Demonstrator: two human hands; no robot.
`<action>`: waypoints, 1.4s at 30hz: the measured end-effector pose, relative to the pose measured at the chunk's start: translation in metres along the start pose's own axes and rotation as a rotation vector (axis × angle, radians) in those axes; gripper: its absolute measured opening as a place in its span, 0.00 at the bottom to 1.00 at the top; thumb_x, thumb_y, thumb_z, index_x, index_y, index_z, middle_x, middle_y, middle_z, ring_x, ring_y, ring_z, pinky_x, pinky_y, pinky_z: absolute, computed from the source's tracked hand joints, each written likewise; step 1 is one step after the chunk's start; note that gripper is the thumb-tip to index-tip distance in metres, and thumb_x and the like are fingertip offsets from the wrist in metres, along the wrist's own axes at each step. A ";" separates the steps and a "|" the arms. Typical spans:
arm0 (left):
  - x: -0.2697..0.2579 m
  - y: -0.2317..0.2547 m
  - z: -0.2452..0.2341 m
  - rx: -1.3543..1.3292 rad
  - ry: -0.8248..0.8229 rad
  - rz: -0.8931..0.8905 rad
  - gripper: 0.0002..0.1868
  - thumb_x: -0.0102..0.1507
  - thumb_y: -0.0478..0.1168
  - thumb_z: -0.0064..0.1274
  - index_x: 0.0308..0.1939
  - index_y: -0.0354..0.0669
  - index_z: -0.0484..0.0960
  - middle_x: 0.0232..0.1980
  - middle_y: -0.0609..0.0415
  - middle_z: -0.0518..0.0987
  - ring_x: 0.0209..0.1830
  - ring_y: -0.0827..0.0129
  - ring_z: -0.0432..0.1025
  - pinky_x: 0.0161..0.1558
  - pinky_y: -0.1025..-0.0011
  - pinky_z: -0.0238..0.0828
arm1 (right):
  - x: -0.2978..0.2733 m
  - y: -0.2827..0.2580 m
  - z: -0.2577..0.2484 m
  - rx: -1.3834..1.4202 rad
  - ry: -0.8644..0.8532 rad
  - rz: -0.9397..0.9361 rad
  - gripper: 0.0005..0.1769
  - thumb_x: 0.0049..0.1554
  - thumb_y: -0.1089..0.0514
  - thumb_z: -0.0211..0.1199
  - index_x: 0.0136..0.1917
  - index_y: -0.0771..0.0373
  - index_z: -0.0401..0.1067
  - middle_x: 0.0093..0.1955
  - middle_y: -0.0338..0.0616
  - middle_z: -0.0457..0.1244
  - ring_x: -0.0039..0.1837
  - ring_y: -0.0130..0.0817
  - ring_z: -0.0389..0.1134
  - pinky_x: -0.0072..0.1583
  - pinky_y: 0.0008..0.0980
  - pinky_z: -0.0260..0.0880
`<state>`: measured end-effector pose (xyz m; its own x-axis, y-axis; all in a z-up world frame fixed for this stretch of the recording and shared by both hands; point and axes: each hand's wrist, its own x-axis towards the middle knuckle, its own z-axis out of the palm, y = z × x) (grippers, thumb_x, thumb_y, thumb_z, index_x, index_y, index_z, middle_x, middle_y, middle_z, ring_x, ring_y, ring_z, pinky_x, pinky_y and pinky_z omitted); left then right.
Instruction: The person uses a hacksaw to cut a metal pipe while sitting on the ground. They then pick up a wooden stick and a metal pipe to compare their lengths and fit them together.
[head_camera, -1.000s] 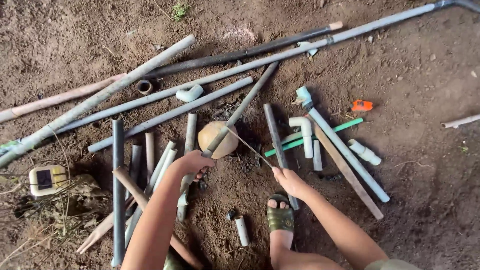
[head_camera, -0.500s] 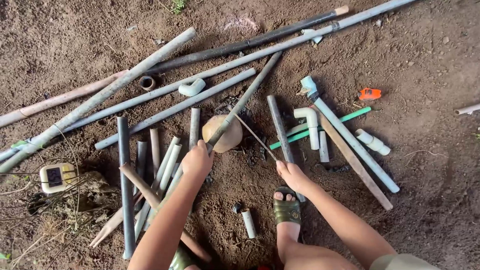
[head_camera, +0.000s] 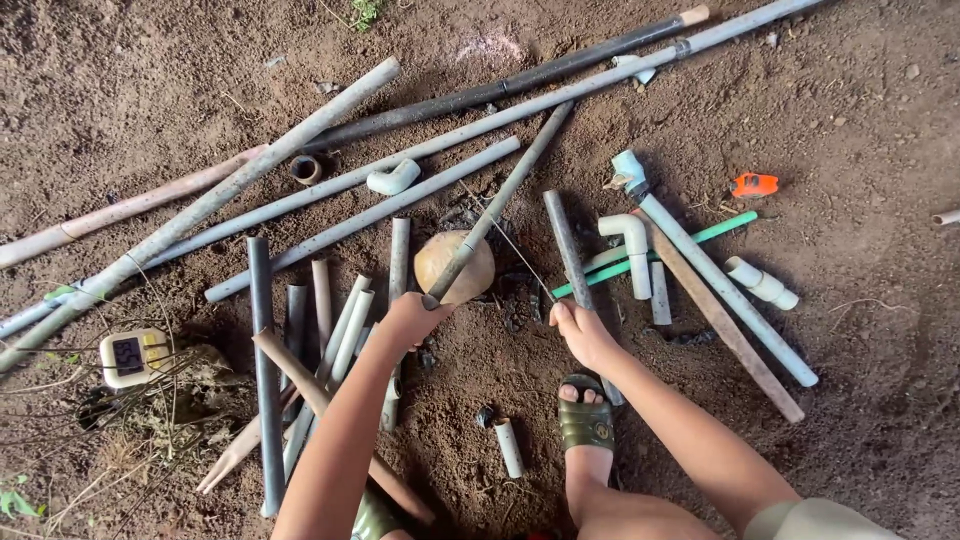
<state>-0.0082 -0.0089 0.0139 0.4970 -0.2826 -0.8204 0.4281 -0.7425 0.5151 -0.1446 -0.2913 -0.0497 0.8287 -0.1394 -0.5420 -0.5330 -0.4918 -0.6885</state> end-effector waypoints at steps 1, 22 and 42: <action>0.002 -0.002 -0.003 -0.001 0.000 -0.002 0.21 0.64 0.51 0.47 0.38 0.31 0.71 0.18 0.54 0.67 0.10 0.74 0.60 0.15 0.74 0.58 | -0.001 -0.002 -0.001 0.000 -0.002 0.000 0.22 0.63 0.46 0.39 0.41 0.58 0.69 0.29 0.44 0.62 0.36 0.36 0.64 0.41 0.34 0.65; 0.031 -0.022 0.020 0.394 0.255 0.129 0.18 0.60 0.49 0.37 0.45 0.40 0.65 0.38 0.47 0.68 0.36 0.55 0.73 0.31 0.61 0.74 | -0.032 -0.023 -0.010 -0.185 -0.041 -0.025 0.23 0.61 0.42 0.43 0.42 0.61 0.67 0.34 0.56 0.66 0.41 0.52 0.68 0.42 0.45 0.66; 0.028 0.022 0.018 0.490 0.392 0.110 0.20 0.61 0.50 0.49 0.43 0.35 0.69 0.39 0.44 0.73 0.41 0.49 0.75 0.40 0.56 0.76 | -0.033 -0.041 -0.024 -0.175 -0.077 0.097 0.31 0.62 0.39 0.38 0.48 0.69 0.70 0.46 0.57 0.68 0.55 0.55 0.66 0.55 0.50 0.66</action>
<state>0.0009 -0.0440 -0.0022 0.7977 -0.1989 -0.5694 0.0099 -0.9396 0.3421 -0.1457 -0.2866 0.0081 0.7561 -0.1306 -0.6413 -0.5661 -0.6221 -0.5408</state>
